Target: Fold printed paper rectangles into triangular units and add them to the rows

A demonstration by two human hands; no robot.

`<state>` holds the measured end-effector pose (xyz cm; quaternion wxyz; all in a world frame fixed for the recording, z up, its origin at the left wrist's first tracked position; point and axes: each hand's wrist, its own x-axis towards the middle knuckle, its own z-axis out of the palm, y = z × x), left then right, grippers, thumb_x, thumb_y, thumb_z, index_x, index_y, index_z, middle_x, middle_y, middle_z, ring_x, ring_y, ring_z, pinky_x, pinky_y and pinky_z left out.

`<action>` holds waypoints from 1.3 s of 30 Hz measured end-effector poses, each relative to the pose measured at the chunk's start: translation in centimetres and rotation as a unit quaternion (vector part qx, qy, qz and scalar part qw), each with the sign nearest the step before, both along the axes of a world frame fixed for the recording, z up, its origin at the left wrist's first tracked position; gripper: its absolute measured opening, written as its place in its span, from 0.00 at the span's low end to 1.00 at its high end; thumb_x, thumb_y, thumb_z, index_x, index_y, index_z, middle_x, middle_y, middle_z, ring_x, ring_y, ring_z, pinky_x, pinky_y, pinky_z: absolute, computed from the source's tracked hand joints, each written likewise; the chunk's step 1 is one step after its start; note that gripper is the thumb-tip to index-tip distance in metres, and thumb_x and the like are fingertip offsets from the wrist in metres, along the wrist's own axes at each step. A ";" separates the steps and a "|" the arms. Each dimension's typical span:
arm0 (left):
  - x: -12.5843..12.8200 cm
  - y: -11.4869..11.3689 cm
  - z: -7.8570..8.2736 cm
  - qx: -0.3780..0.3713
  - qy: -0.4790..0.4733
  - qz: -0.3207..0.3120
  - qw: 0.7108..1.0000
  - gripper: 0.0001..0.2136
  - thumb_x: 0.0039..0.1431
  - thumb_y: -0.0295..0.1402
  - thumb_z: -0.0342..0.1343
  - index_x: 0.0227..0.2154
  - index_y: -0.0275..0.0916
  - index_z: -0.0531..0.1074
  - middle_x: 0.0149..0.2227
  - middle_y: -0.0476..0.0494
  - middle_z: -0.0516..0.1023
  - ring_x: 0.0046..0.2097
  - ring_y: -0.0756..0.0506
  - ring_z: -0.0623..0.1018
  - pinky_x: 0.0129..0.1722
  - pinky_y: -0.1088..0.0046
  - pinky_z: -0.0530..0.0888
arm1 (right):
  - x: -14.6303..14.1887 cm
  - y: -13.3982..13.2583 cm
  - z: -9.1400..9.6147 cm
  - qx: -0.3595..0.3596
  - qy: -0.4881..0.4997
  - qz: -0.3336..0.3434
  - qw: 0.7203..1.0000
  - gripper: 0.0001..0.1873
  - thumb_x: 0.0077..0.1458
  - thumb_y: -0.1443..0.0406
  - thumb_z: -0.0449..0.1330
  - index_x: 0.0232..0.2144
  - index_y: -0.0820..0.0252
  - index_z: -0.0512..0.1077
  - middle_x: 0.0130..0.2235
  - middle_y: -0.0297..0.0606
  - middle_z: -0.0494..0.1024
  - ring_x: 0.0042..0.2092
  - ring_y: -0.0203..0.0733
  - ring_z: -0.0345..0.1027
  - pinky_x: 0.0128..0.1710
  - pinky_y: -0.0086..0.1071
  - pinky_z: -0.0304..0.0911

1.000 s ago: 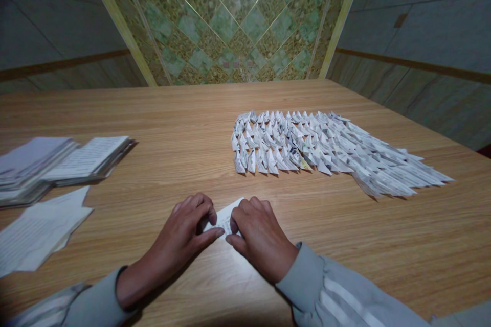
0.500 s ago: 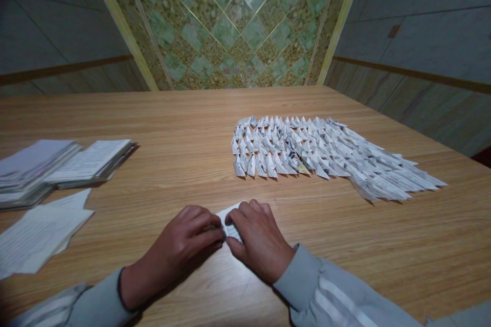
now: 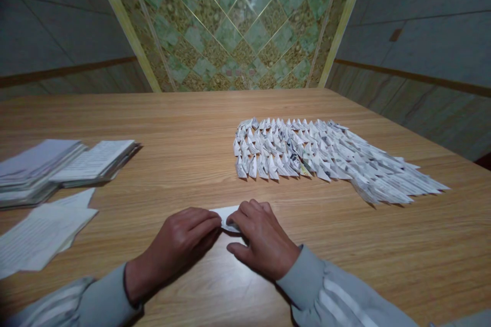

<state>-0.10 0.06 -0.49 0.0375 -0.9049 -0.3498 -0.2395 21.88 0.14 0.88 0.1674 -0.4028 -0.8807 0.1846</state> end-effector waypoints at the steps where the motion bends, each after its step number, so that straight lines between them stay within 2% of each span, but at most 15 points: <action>1: 0.0 0.0 0.0 -0.008 -0.008 0.004 1.000 0.10 0.66 0.25 0.48 0.33 0.38 0.74 0.30 0.44 0.78 0.32 0.45 0.76 0.32 0.69 0.72 | 0.1 0.2 0.0 0.003 0.003 0.010 1.000 0.11 0.53 0.67 0.65 0.40 0.57 0.71 0.39 0.35 0.72 0.44 0.44 0.63 0.43 0.36 0.52; 5: 0.0 -0.7 0.4 -0.051 0.021 0.001 0.998 0.10 0.66 0.24 0.47 0.35 0.38 0.74 0.34 0.42 0.79 0.34 0.44 0.77 0.33 0.68 0.74 | 0.6 0.8 0.1 0.009 0.003 0.046 0.999 0.08 0.57 0.72 0.61 0.38 0.57 0.74 0.38 0.36 0.74 0.43 0.42 0.64 0.43 0.36 0.52; 9: -0.2 -2.1 0.8 -0.051 0.051 0.000 0.997 0.09 0.68 0.28 0.49 0.44 0.40 0.74 0.44 0.40 0.80 0.44 0.41 0.79 0.44 0.61 0.77 | 1.2 1.3 0.4 0.006 0.014 0.079 0.997 0.09 0.57 0.73 0.61 0.38 0.55 0.76 0.40 0.35 0.77 0.44 0.42 0.66 0.44 0.37 0.52; 12: -0.7 -3.1 0.7 -0.047 0.084 -0.006 0.995 0.12 0.67 0.34 0.52 0.51 0.42 0.72 0.53 0.37 0.77 0.53 0.36 0.76 0.51 0.55 0.76 | 1.7 1.8 0.6 -0.008 0.023 0.086 0.996 0.06 0.58 0.69 0.63 0.38 0.55 0.77 0.41 0.35 0.79 0.45 0.42 0.68 0.46 0.37 0.53; 15: -0.9 -3.5 0.3 -0.044 0.111 -0.006 0.993 0.18 0.64 0.41 0.57 0.55 0.43 0.70 0.57 0.33 0.74 0.56 0.32 0.75 0.51 0.51 0.75 | 2.0 2.4 0.6 -0.034 0.043 0.084 0.995 0.04 0.56 0.65 0.67 0.36 0.56 0.76 0.37 0.35 0.81 0.42 0.41 0.70 0.45 0.37 0.56; 20: -0.4 -3.8 -0.2 -0.053 0.120 0.005 0.991 0.27 0.59 0.43 0.62 0.59 0.41 0.66 0.59 0.29 0.72 0.57 0.29 0.74 0.52 0.45 0.72 | 2.1 3.3 0.1 -0.076 0.101 0.038 0.991 0.03 0.55 0.67 0.68 0.30 0.59 0.77 0.31 0.34 0.80 0.37 0.40 0.70 0.40 0.33 0.59; 26: -0.2 -3.8 -0.1 -0.099 0.127 -0.002 0.987 0.31 0.59 0.46 0.61 0.63 0.44 0.61 0.64 0.31 0.67 0.61 0.31 0.69 0.59 0.44 0.65 | 1.0 3.9 -0.3 -0.038 0.090 -0.004 0.995 0.08 0.48 0.68 0.73 0.26 0.60 0.77 0.29 0.33 0.75 0.37 0.40 0.67 0.39 0.33 0.56; 30: -0.2 -4.0 -0.5 -0.104 0.115 -0.004 0.988 0.35 0.57 0.46 0.63 0.65 0.44 0.58 0.65 0.30 0.64 0.63 0.30 0.68 0.60 0.43 0.63 | 0.3 4.1 -0.8 -0.040 0.075 -0.023 0.996 0.09 0.48 0.67 0.73 0.25 0.61 0.76 0.28 0.31 0.74 0.36 0.39 0.65 0.41 0.35 0.52; 37: -0.3 -4.7 -1.0 -0.106 0.115 -0.010 0.988 0.39 0.60 0.42 0.61 0.68 0.34 0.51 0.68 0.27 0.58 0.67 0.31 0.60 0.64 0.44 0.57 | 0.0 3.7 -1.1 -0.035 0.065 -0.064 0.995 0.10 0.50 0.65 0.72 0.27 0.60 0.73 0.29 0.30 0.75 0.37 0.39 0.65 0.42 0.35 0.50; 39: -0.2 -4.7 -0.8 -0.112 0.122 -0.010 0.986 0.39 0.60 0.40 0.61 0.68 0.35 0.49 0.68 0.28 0.57 0.68 0.31 0.59 0.64 0.44 0.57 | -0.1 3.5 -0.9 -0.039 0.071 -0.075 0.994 0.11 0.49 0.66 0.72 0.26 0.61 0.72 0.28 0.30 0.74 0.36 0.39 0.65 0.42 0.35 0.49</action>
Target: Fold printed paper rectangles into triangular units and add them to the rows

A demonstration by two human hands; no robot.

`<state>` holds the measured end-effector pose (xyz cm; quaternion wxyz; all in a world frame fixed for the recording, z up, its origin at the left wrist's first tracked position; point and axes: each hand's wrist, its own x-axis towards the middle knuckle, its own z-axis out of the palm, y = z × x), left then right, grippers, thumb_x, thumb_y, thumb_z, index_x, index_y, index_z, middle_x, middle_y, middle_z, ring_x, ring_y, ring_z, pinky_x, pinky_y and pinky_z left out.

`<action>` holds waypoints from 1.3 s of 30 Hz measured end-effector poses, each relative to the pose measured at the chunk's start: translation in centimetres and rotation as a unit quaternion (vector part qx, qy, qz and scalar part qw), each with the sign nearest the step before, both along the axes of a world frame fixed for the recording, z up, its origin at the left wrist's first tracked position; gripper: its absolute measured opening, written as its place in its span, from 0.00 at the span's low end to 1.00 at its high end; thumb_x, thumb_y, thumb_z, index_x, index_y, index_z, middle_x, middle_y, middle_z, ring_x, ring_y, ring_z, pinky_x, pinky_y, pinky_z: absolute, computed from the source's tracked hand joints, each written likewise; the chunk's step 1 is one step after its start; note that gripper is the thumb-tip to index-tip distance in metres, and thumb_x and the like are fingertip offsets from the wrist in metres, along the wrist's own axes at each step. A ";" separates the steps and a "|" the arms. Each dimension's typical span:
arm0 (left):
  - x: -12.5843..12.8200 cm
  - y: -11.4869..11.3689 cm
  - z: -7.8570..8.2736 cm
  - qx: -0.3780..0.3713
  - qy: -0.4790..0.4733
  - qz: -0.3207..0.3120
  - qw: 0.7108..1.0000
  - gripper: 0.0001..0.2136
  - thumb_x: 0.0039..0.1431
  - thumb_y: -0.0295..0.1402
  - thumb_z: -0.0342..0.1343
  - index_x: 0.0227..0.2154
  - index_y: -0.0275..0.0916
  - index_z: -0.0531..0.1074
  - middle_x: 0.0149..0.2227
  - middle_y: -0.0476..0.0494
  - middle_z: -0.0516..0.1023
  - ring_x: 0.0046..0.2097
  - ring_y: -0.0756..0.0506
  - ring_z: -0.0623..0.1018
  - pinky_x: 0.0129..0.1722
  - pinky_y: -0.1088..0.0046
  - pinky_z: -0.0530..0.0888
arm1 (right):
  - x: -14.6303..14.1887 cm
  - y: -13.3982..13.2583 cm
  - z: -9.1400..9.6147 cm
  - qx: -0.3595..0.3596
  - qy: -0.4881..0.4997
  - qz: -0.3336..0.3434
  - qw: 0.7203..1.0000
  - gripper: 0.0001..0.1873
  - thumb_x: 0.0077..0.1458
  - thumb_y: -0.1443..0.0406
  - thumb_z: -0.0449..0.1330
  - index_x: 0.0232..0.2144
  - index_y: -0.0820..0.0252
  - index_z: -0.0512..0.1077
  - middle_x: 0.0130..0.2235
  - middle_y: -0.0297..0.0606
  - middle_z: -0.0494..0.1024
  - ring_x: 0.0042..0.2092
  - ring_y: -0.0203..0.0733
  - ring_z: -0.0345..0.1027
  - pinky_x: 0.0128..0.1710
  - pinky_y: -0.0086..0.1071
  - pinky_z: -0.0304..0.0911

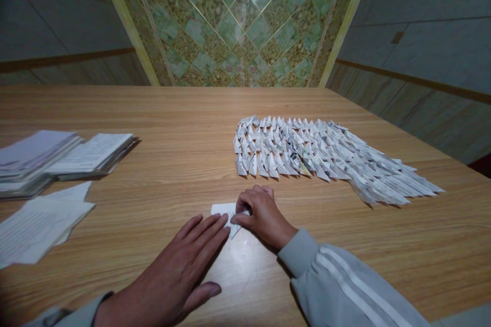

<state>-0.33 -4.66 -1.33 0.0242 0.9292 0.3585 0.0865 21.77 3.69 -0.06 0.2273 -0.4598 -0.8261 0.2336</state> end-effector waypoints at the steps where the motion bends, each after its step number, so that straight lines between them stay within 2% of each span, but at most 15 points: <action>1: 0.1 0.0 0.1 -0.004 0.005 0.002 1.000 0.39 0.59 0.40 0.61 0.69 0.37 0.49 0.69 0.29 0.56 0.68 0.31 0.59 0.64 0.44 0.58 | 0.0 -0.1 0.1 -0.003 0.004 -0.005 1.000 0.12 0.49 0.66 0.72 0.25 0.61 0.72 0.27 0.30 0.74 0.35 0.39 0.65 0.42 0.35 0.49; 4: 0.4 -0.1 0.4 -0.020 0.017 0.012 1.000 0.40 0.57 0.40 0.63 0.69 0.45 0.49 0.69 0.30 0.55 0.67 0.30 0.60 0.62 0.42 0.60 | -0.2 -0.3 0.2 -0.014 0.012 -0.018 1.000 0.13 0.48 0.66 0.73 0.22 0.61 0.72 0.26 0.30 0.74 0.35 0.39 0.66 0.42 0.36 0.50; 6: 0.5 -0.1 0.5 -0.022 0.020 0.016 0.999 0.40 0.57 0.40 0.63 0.69 0.47 0.49 0.69 0.30 0.55 0.67 0.29 0.61 0.61 0.42 0.61 | -0.2 -0.3 0.2 -0.014 0.014 -0.025 0.999 0.13 0.48 0.66 0.73 0.22 0.61 0.72 0.27 0.31 0.74 0.36 0.40 0.66 0.42 0.36 0.50; 13: 0.8 -0.2 0.4 -0.022 0.023 0.017 0.999 0.38 0.57 0.41 0.64 0.67 0.42 0.54 0.68 0.24 0.56 0.66 0.25 0.61 0.59 0.39 0.61 | 0.3 0.0 0.0 0.006 -0.006 -0.018 1.000 0.10 0.51 0.64 0.71 0.27 0.59 0.74 0.30 0.31 0.75 0.39 0.42 0.65 0.44 0.38 0.49; 15: 0.9 -0.2 0.4 -0.028 0.021 0.018 0.999 0.38 0.57 0.41 0.64 0.67 0.42 0.54 0.69 0.27 0.56 0.66 0.26 0.61 0.60 0.40 0.61 | 0.7 0.2 -0.2 0.016 -0.011 -0.037 0.999 0.09 0.51 0.64 0.71 0.29 0.58 0.74 0.30 0.31 0.74 0.39 0.42 0.64 0.43 0.37 0.49; 20: 1.0 -0.1 0.8 -0.056 0.023 0.009 0.998 0.36 0.60 0.38 0.61 0.67 0.42 0.53 0.70 0.43 0.56 0.67 0.26 0.58 0.61 0.41 0.60 | 1.6 0.5 -0.2 0.021 -0.022 -0.054 0.998 0.08 0.51 0.69 0.70 0.29 0.58 0.73 0.28 0.30 0.74 0.37 0.41 0.65 0.42 0.36 0.49; 24: 0.8 0.0 1.1 -0.060 0.020 0.004 0.998 0.36 0.60 0.40 0.61 0.67 0.41 0.53 0.69 0.44 0.57 0.66 0.25 0.58 0.60 0.39 0.59 | 1.7 0.2 0.2 0.022 -0.030 -0.043 0.998 0.08 0.51 0.71 0.69 0.28 0.59 0.73 0.28 0.30 0.75 0.38 0.42 0.65 0.43 0.37 0.49; 28: 0.5 0.1 0.9 -0.049 -0.004 -0.007 0.999 0.35 0.60 0.42 0.60 0.67 0.43 0.53 0.69 0.44 0.59 0.65 0.25 0.60 0.59 0.40 0.61 | 1.4 -0.6 0.3 0.037 -0.030 -0.019 0.999 0.06 0.53 0.69 0.69 0.32 0.58 0.75 0.33 0.33 0.76 0.41 0.43 0.66 0.44 0.37 0.49; 31: 0.3 0.8 0.6 -0.040 -0.063 -0.002 0.997 0.26 0.65 0.39 0.56 0.64 0.44 0.59 0.67 0.43 0.63 0.63 0.31 0.65 0.58 0.47 0.64 | 1.0 -1.2 0.0 0.022 -0.021 -0.016 0.999 0.08 0.52 0.68 0.70 0.34 0.58 0.74 0.34 0.33 0.76 0.41 0.43 0.65 0.42 0.36 0.49; 34: 0.4 2.5 0.6 -0.042 -0.154 0.056 0.986 0.16 0.69 0.31 0.50 0.57 0.42 0.66 0.62 0.39 0.70 0.58 0.39 0.70 0.56 0.56 0.67 | 0.7 -1.3 -0.3 0.001 -0.017 -0.029 0.999 0.08 0.52 0.70 0.70 0.33 0.57 0.74 0.34 0.32 0.76 0.41 0.43 0.65 0.42 0.36 0.48; 36: 0.6 3.8 0.9 -0.066 -0.187 0.105 0.974 0.11 0.67 0.30 0.53 0.50 0.40 0.71 0.53 0.39 0.75 0.53 0.39 0.73 0.51 0.59 0.69 | 0.6 -1.2 -0.4 -0.004 -0.012 -0.038 0.999 0.07 0.52 0.70 0.70 0.32 0.57 0.74 0.33 0.32 0.76 0.41 0.42 0.65 0.42 0.36 0.48; 39: 1.1 5.6 1.4 -0.109 -0.196 0.144 0.964 0.04 0.61 0.31 0.60 0.38 0.40 0.73 0.43 0.43 0.76 0.46 0.40 0.73 0.46 0.61 0.69 | 0.4 -1.2 -0.5 -0.003 -0.002 -0.045 0.999 0.07 0.53 0.70 0.69 0.30 0.58 0.74 0.33 0.32 0.76 0.41 0.43 0.65 0.42 0.36 0.48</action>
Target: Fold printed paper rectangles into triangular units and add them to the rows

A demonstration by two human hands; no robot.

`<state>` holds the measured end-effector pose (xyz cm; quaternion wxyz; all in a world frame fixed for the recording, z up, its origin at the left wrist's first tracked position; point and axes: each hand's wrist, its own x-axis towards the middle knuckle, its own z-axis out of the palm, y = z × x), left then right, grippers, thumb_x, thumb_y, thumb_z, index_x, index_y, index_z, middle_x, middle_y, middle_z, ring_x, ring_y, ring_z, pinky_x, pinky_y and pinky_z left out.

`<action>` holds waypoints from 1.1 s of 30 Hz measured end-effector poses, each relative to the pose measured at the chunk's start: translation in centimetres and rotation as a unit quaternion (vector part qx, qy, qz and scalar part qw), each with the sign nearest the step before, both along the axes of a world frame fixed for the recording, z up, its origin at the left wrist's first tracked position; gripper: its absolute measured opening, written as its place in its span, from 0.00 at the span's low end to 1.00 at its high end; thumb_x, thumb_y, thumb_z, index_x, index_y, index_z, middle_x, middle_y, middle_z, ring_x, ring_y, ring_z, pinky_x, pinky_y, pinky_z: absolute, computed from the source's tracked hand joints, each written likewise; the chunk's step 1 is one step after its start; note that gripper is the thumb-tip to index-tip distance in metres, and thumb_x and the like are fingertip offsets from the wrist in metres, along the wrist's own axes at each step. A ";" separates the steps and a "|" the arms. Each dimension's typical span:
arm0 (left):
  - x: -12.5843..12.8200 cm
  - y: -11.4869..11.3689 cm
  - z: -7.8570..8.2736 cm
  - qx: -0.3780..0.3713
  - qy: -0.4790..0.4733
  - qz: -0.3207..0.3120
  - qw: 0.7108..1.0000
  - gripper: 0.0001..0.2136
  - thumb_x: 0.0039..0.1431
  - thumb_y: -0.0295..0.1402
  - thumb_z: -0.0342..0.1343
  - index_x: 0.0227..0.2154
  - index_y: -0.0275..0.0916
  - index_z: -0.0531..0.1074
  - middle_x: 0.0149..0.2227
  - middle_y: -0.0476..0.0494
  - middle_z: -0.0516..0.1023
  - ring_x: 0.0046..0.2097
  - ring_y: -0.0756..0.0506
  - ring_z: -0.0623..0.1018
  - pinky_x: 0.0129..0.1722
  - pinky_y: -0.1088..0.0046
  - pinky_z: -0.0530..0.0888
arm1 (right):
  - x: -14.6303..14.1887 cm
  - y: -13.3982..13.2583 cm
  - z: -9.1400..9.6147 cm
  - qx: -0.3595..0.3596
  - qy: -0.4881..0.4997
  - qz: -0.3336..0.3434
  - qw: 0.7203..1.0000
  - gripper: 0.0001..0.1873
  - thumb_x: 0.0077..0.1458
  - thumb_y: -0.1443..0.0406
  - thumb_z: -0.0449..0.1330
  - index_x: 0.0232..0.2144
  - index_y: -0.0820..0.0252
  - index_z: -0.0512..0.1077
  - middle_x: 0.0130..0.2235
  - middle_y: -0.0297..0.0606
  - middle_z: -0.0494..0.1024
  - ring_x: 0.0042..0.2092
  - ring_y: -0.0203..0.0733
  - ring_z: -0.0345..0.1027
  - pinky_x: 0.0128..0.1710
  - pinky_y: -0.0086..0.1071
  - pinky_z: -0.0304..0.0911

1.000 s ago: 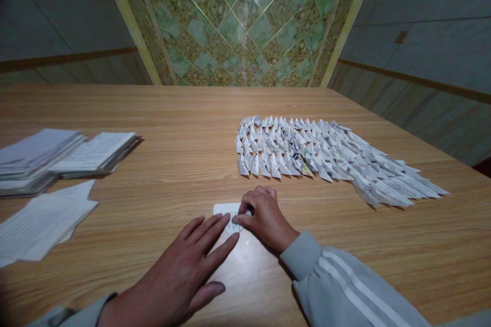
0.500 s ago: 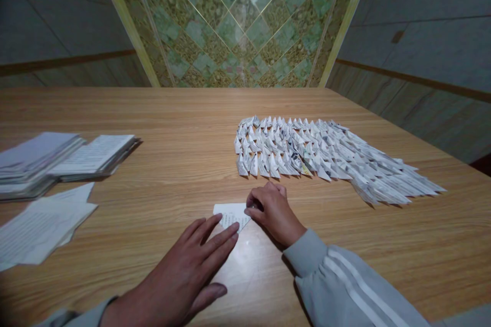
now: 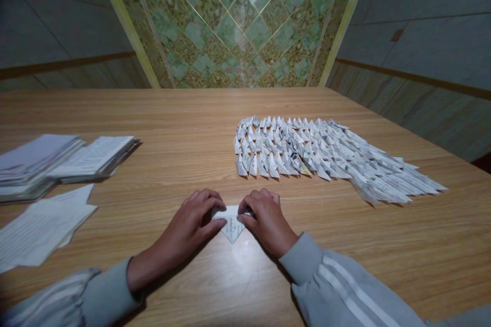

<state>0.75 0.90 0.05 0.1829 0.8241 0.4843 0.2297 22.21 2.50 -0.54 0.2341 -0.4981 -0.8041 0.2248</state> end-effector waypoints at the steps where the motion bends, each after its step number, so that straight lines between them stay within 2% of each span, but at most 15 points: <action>1: 0.2 0.4 0.1 -0.008 0.001 0.000 1.000 0.03 0.60 0.30 0.62 0.35 0.40 0.73 0.41 0.45 0.75 0.45 0.40 0.73 0.45 0.61 0.69 | 0.0 0.0 0.0 0.000 0.001 -0.001 1.000 0.07 0.53 0.70 0.69 0.30 0.58 0.74 0.33 0.32 0.76 0.41 0.43 0.65 0.42 0.36 0.48; 4: 0.6 0.9 0.1 -0.013 0.013 -0.005 1.000 0.03 0.60 0.29 0.61 0.32 0.40 0.72 0.39 0.46 0.74 0.44 0.41 0.72 0.43 0.63 0.67 | -0.2 -0.1 0.0 0.001 -0.002 -0.002 1.000 0.06 0.54 0.70 0.68 0.29 0.59 0.74 0.33 0.32 0.76 0.41 0.43 0.65 0.43 0.37 0.48; 9: 1.1 0.8 0.0 -0.003 0.068 0.003 0.998 0.03 0.64 0.31 0.58 0.33 0.39 0.72 0.38 0.45 0.73 0.42 0.41 0.71 0.41 0.64 0.65 | -0.4 -0.2 0.4 -0.005 -0.021 -0.001 1.000 0.06 0.55 0.70 0.67 0.30 0.59 0.73 0.34 0.33 0.76 0.42 0.43 0.65 0.44 0.38 0.49; 16: 2.0 0.5 0.4 0.025 0.145 0.030 0.989 0.04 0.63 0.31 0.60 0.33 0.38 0.71 0.37 0.44 0.73 0.41 0.40 0.70 0.40 0.64 0.66 | -0.5 -0.5 0.7 0.002 -0.051 0.003 0.999 0.05 0.57 0.69 0.66 0.31 0.59 0.72 0.36 0.34 0.75 0.43 0.44 0.64 0.45 0.38 0.49; 23: 1.9 0.2 0.1 0.054 0.150 0.034 0.987 0.06 0.62 0.32 0.60 0.34 0.39 0.69 0.37 0.45 0.72 0.40 0.41 0.70 0.38 0.65 0.64 | -0.6 -1.2 1.3 0.088 -0.083 0.039 0.992 0.06 0.58 0.69 0.66 0.37 0.57 0.73 0.38 0.35 0.75 0.45 0.45 0.63 0.45 0.38 0.48; 26: 1.9 0.2 -0.1 0.089 0.156 0.028 0.983 0.06 0.63 0.34 0.60 0.34 0.39 0.69 0.37 0.44 0.72 0.40 0.40 0.69 0.37 0.65 0.64 | -0.7 -1.1 1.1 0.105 -0.109 0.069 0.986 0.01 0.61 0.66 0.63 0.35 0.57 0.74 0.35 0.35 0.76 0.42 0.44 0.63 0.41 0.37 0.48; 29: 1.9 0.2 -0.2 0.111 0.181 0.008 0.977 0.06 0.63 0.34 0.60 0.33 0.39 0.69 0.36 0.43 0.73 0.39 0.39 0.69 0.36 0.64 0.64 | -0.8 -0.8 0.9 0.118 -0.128 0.088 0.981 0.03 0.63 0.66 0.60 0.35 0.58 0.74 0.35 0.36 0.76 0.40 0.43 0.63 0.38 0.36 0.49; 33: 2.0 0.2 -0.2 0.111 0.190 0.000 0.976 0.06 0.63 0.33 0.59 0.32 0.39 0.70 0.33 0.45 0.73 0.37 0.41 0.70 0.35 0.65 0.64 | -0.9 -0.7 0.9 0.125 -0.140 0.088 0.978 0.05 0.62 0.66 0.63 0.32 0.59 0.75 0.34 0.36 0.77 0.39 0.42 0.63 0.38 0.36 0.49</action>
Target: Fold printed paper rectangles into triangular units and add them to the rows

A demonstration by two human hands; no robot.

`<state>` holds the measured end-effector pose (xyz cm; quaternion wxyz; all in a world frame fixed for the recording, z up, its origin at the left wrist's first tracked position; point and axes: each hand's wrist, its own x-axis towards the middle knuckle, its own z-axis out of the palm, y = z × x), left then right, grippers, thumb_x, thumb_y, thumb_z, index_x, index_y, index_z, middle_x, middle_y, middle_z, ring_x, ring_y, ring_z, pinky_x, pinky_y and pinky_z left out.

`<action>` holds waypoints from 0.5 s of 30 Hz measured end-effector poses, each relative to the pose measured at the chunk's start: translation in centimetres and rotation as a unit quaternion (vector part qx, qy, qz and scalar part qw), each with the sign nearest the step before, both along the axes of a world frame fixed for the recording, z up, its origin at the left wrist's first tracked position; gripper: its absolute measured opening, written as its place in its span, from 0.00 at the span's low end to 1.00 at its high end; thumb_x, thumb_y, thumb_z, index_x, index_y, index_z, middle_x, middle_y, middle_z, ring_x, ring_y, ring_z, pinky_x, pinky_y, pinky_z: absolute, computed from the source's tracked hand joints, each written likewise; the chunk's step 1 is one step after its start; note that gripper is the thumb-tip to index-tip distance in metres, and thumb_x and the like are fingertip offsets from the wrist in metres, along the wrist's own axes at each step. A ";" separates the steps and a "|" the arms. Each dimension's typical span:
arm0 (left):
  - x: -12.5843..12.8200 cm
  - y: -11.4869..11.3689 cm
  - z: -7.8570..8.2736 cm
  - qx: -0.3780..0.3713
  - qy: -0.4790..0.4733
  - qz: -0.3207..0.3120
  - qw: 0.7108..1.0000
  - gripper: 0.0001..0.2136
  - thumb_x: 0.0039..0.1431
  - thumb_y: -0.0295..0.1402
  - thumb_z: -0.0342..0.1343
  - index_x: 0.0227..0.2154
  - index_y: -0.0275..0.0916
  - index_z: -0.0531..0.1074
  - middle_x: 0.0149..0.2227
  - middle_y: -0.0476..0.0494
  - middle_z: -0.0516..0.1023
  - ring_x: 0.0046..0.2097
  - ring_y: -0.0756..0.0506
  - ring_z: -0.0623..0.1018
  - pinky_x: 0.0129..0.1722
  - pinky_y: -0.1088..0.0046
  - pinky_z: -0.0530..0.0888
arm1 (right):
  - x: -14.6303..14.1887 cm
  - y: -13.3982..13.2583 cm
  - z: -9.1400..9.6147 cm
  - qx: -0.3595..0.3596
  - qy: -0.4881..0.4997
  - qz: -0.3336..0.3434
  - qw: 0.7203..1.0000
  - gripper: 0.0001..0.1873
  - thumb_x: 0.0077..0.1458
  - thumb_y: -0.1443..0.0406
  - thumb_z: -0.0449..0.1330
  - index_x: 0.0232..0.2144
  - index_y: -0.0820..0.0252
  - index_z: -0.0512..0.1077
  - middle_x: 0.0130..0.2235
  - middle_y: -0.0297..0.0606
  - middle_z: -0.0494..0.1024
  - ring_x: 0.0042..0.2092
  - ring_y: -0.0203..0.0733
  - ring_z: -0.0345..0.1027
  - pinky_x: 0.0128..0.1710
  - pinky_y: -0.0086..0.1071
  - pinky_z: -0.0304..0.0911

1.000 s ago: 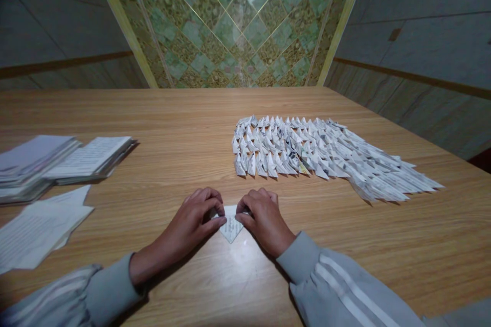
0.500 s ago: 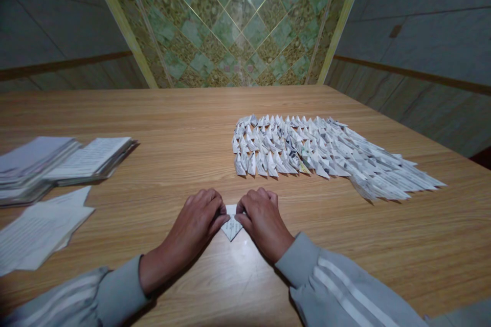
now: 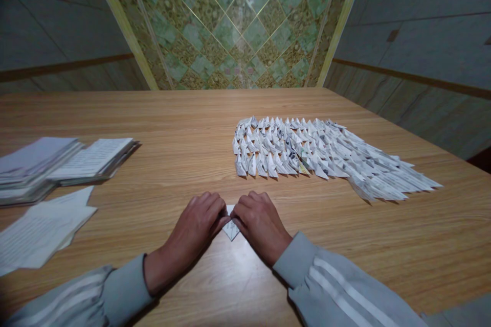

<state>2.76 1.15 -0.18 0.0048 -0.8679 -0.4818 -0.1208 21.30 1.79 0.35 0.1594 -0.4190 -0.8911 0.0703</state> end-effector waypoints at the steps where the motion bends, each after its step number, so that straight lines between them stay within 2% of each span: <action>1: 0.0 0.0 0.0 0.001 0.000 0.001 1.000 0.06 0.63 0.33 0.59 0.32 0.38 0.70 0.33 0.45 0.73 0.37 0.40 0.70 0.35 0.65 0.64 | 0.0 0.0 0.0 0.005 -0.004 0.000 1.000 0.06 0.61 0.66 0.63 0.31 0.60 0.75 0.34 0.36 0.77 0.39 0.43 0.63 0.38 0.36 0.49; 5: -0.2 0.1 0.1 0.011 -0.001 -0.007 1.000 0.07 0.64 0.35 0.58 0.32 0.38 0.71 0.34 0.44 0.74 0.37 0.40 0.70 0.35 0.65 0.65 | -0.2 -0.3 0.1 0.033 -0.021 0.007 0.999 0.08 0.62 0.66 0.63 0.29 0.60 0.74 0.34 0.37 0.77 0.39 0.43 0.63 0.37 0.36 0.48; 8: -1.0 -0.6 0.2 0.016 -0.016 -0.065 0.998 0.08 0.66 0.36 0.55 0.33 0.39 0.72 0.34 0.44 0.75 0.38 0.41 0.71 0.36 0.64 0.66 | -0.3 -0.4 0.1 0.053 -0.025 0.012 0.998 0.08 0.62 0.66 0.62 0.29 0.60 0.74 0.33 0.36 0.77 0.38 0.42 0.62 0.37 0.37 0.47; 11: -2.3 -1.9 0.5 0.013 -0.038 -0.146 0.988 0.08 0.69 0.35 0.51 0.41 0.40 0.74 0.39 0.43 0.78 0.42 0.41 0.73 0.43 0.61 0.69 | -0.4 -0.3 0.1 0.062 -0.027 0.016 0.998 0.08 0.62 0.67 0.63 0.28 0.59 0.74 0.33 0.35 0.77 0.38 0.42 0.62 0.37 0.37 0.48; 15: -3.6 -3.3 1.1 0.008 -0.027 -0.183 0.983 0.16 0.68 0.43 0.50 0.52 0.42 0.70 0.52 0.38 0.76 0.53 0.37 0.72 0.54 0.54 0.66 | -0.4 -0.3 0.0 0.062 -0.035 0.020 0.997 0.08 0.61 0.68 0.63 0.28 0.59 0.74 0.33 0.35 0.77 0.38 0.42 0.62 0.37 0.37 0.48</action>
